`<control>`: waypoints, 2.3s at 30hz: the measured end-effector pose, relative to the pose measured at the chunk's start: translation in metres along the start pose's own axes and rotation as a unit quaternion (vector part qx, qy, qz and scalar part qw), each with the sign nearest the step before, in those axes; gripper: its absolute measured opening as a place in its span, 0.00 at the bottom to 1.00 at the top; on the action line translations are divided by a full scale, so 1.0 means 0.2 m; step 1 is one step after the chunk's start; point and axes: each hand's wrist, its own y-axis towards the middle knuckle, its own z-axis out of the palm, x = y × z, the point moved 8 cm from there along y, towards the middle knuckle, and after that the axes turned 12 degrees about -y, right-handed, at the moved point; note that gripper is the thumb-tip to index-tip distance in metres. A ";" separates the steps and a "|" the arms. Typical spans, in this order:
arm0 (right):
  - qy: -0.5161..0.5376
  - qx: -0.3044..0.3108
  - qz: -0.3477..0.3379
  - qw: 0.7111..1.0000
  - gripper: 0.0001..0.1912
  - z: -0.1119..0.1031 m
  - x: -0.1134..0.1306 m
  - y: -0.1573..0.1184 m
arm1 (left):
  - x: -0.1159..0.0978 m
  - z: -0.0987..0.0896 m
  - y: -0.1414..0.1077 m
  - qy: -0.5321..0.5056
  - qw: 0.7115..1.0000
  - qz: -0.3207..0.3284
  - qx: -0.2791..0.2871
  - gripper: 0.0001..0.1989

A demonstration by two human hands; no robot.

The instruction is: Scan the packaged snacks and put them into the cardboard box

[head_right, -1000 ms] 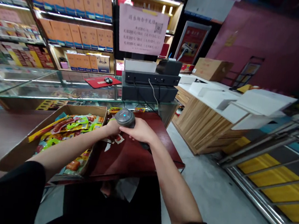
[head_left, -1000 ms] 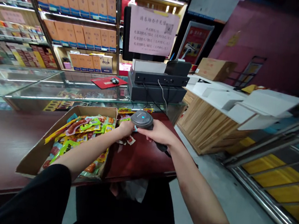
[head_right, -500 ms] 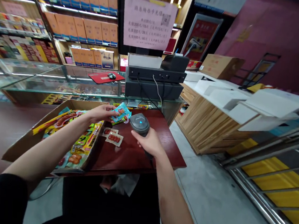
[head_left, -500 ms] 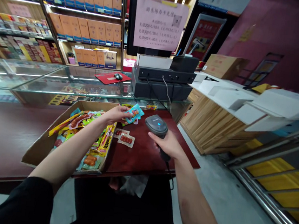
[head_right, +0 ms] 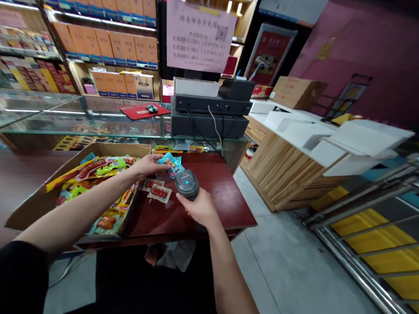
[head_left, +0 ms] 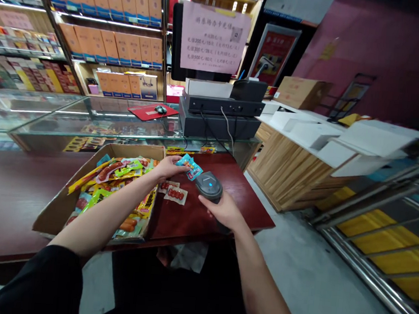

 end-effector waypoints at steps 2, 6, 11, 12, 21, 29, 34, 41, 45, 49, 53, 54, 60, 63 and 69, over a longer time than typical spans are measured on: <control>-0.019 -0.016 -0.008 1.000 0.19 0.00 0.00 -0.01 | 0.00 0.00 0.00 -0.006 1.000 0.021 -0.008 0.21; -0.036 -0.035 -0.011 0.999 0.19 -0.01 0.02 -0.02 | 0.01 0.02 0.00 -0.064 0.998 0.026 -0.004 0.24; -0.037 -0.064 -0.010 0.997 0.22 -0.05 0.06 -0.03 | 0.00 0.04 -0.01 -0.075 0.997 0.022 0.027 0.23; -0.037 -0.069 -0.009 0.997 0.22 -0.06 0.07 -0.02 | 0.00 0.04 -0.01 -0.076 0.996 0.025 0.028 0.24; -0.056 -0.058 -0.020 0.997 0.19 -0.09 0.09 0.06 | -0.01 0.01 0.02 -0.067 0.996 0.055 0.015 0.22; -0.034 -0.044 -0.024 0.998 0.17 -0.06 0.08 0.10 | 0.00 -0.01 0.04 -0.073 0.996 0.050 -0.004 0.23; 0.004 0.017 -0.055 0.998 0.17 -0.05 0.19 0.18 | -0.18 -0.16 -0.01 -0.057 0.995 0.079 -0.032 0.24; -0.009 0.075 -0.132 0.988 0.17 -0.03 0.42 0.40 | -0.48 -0.79 -0.36 0.156 0.959 0.151 -0.184 0.22; -0.038 0.088 -0.160 0.982 0.16 0.01 0.48 0.47 | -0.57 -0.95 -0.48 0.219 0.922 0.207 -0.242 0.19; -0.050 0.080 -0.151 0.984 0.16 0.00 0.45 0.49 | -0.52 -0.77 -0.36 0.288 0.911 0.211 -0.208 0.15; -0.067 0.053 -0.130 0.988 0.16 -0.08 0.36 0.46 | -0.38 -0.41 -0.12 0.430 0.874 0.194 -0.116 0.11; -0.073 0.044 -0.123 0.989 0.16 -0.10 0.33 0.45 | -0.33 -0.30 -0.05 0.487 0.849 0.193 -0.074 0.11; -0.111 0.005 -0.071 0.991 0.15 -0.24 0.12 0.43 | -0.06 -0.03 0.18 0.769 0.628 0.112 -0.031 0.15; -0.118 0.005 -0.065 0.991 0.15 -0.25 0.05 0.44 | 0.01 -0.04 0.22 0.802 0.588 0.098 -0.026 0.15; -0.111 0.023 -0.046 0.992 0.15 -0.18 -0.01 0.46 | 0.03 -0.05 0.21 0.775 0.612 0.156 -0.029 0.14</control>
